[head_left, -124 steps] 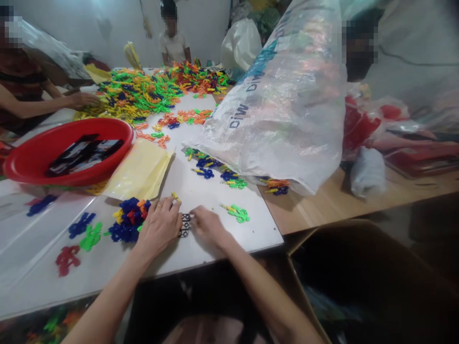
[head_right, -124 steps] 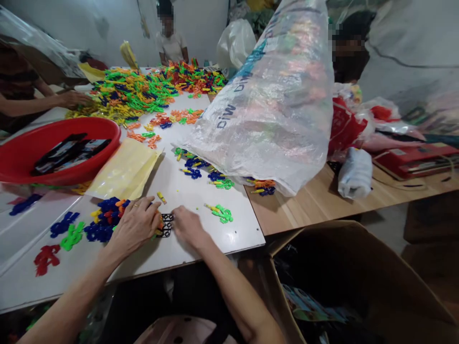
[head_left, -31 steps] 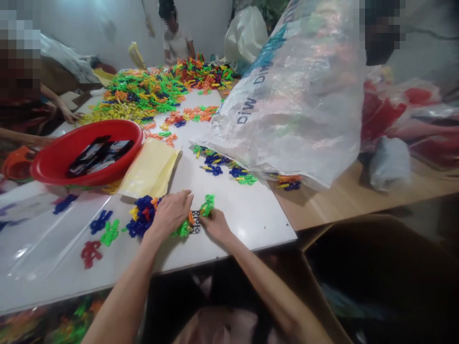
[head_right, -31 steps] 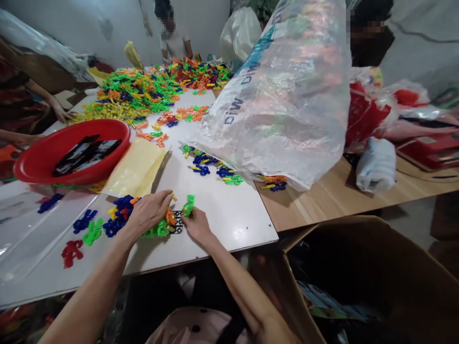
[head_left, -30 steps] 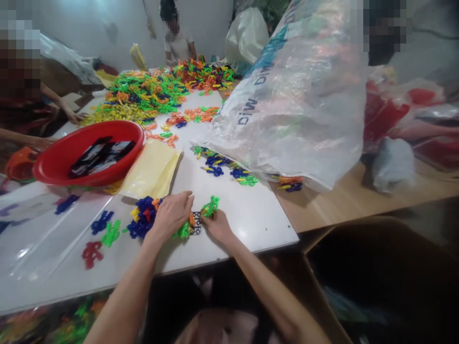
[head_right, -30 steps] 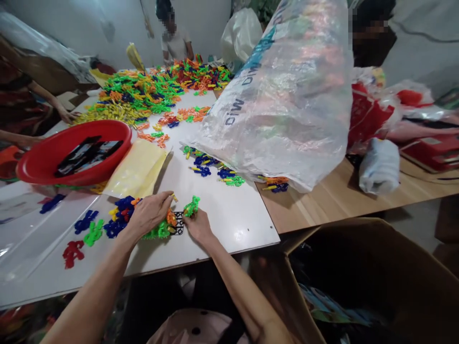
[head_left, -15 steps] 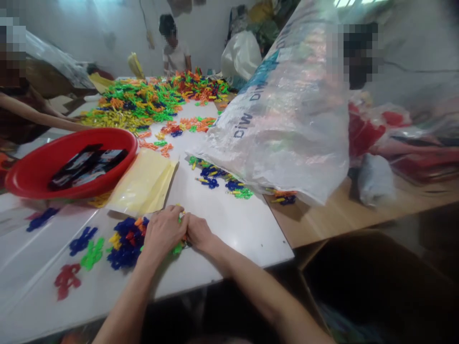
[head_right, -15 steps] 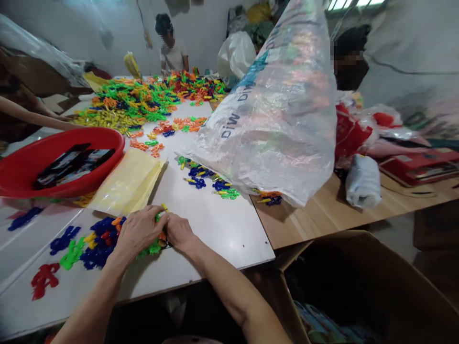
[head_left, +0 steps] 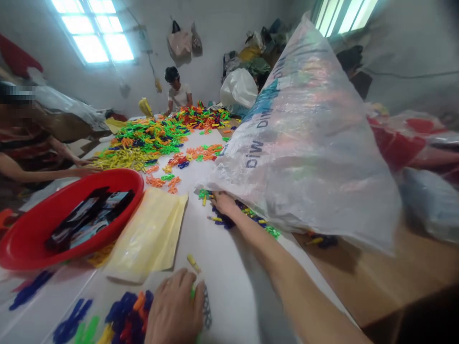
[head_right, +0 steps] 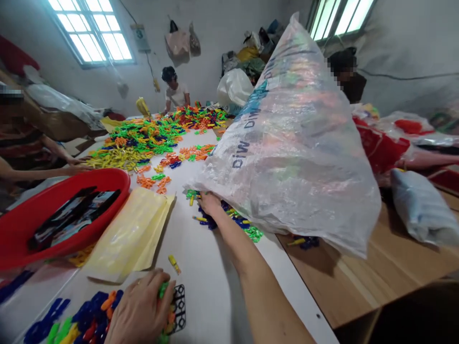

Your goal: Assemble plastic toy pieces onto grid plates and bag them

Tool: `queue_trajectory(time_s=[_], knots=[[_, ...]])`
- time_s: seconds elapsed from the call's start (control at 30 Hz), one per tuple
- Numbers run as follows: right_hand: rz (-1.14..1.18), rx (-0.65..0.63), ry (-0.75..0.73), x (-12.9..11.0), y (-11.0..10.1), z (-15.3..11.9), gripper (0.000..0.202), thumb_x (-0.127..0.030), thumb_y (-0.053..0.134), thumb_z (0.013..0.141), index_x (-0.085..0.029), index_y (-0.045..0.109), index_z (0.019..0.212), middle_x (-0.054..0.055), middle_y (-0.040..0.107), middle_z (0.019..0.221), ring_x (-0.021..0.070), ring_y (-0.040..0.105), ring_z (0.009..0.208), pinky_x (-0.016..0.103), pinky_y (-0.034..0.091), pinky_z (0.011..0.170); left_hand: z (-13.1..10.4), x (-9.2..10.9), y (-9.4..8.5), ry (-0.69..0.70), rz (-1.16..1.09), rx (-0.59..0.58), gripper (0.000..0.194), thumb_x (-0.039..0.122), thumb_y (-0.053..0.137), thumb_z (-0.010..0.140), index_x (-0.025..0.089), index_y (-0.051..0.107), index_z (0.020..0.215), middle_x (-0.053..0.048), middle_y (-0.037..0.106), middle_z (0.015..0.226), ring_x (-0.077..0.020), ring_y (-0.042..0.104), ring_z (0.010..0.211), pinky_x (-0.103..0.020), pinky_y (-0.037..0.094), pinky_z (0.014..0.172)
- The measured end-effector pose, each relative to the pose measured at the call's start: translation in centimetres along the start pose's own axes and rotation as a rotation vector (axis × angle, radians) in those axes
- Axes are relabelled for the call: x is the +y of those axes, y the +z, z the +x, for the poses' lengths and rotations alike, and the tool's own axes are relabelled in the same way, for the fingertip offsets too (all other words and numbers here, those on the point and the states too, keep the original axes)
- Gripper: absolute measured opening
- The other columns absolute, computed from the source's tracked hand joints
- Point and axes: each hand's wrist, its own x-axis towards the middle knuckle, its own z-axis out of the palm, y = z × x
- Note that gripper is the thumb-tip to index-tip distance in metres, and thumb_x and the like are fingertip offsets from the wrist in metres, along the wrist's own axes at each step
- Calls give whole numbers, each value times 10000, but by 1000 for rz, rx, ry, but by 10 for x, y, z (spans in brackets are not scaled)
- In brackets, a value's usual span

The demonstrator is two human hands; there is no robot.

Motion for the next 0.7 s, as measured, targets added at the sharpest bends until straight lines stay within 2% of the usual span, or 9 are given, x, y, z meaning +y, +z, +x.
queue_trajectory(time_s=[0.07, 0.13, 0.23, 0.33, 0.4, 0.5, 0.6, 0.7], knots=[[-11, -23, -27, 7, 8, -13, 370, -378, 380, 968, -194, 509, 1262, 125, 598, 1143, 229, 558, 1035, 348, 421, 883, 0, -6, 9, 41, 29, 104, 293, 307, 380, 916, 230, 659, 872, -70, 697, 1003, -220, 633, 897, -376, 449, 847], [-40, -9, -127, 13, 11, -41, 367, -407, 378, 970, -223, 517, 1255, 105, 590, 1151, 225, 548, 1042, 359, 405, 901, 0, -11, 15, 91, 33, 172, 271, 339, 415, 901, 239, 666, 909, -73, 702, 1020, -234, 641, 902, -380, 463, 839], [-61, -13, -368, 18, 7, -86, 341, -427, 435, 953, -235, 558, 1206, 90, 588, 1126, 229, 524, 1066, 402, 358, 957, 0, -13, 17, 107, 7, 179, 272, 379, 431, 888, 244, 667, 903, -71, 708, 994, -244, 649, 853, -385, 478, 797], [-35, -40, -483, 16, 3, -104, 353, -439, 455, 945, -227, 555, 1209, 92, 571, 1158, 217, 526, 1060, 392, 362, 963, 0, -7, 10, 48, -16, 149, 275, 368, 419, 896, 239, 661, 908, -71, 702, 997, -240, 643, 857, -389, 462, 821], [-48, -18, -439, 9, 2, -91, 330, -374, 443, 957, -213, 542, 1228, 104, 556, 1189, 222, 530, 1057, 382, 392, 934, -1, -2, 4, 14, -23, 123, 273, 348, 407, 906, 233, 654, 905, -68, 697, 983, -235, 636, 858, -391, 447, 837], [-117, -1, -355, -10, 3, -45, 331, -159, 405, 943, -198, 532, 1246, 116, 541, 1220, 225, 520, 1080, 351, 430, 883, -2, 2, -2, 10, -22, 106, 274, 331, 396, 915, 225, 647, 893, -62, 691, 972, -231, 628, 850, -396, 442, 831], [-163, -31, -310, -29, 4, -4, 320, -61, 385, 910, -144, 598, 1133, 132, 554, 1195, 221, 524, 1074, 318, 445, 853, -1, -2, 1, 42, -20, 113, 264, 346, 414, 907, 228, 650, 896, -62, 691, 998, -230, 630, 871, -391, 450, 824], [-171, -73, -324, -33, 9, 2, 264, -54, 395, 906, -111, 634, 1001, 126, 604, 1075, 206, 548, 1002, 298, 444, 847, -1, -6, 6, 60, -15, 139, 258, 364, 432, 899, 229, 652, 896, -69, 693, 1011, -232, 634, 884, -388, 450, 835]])
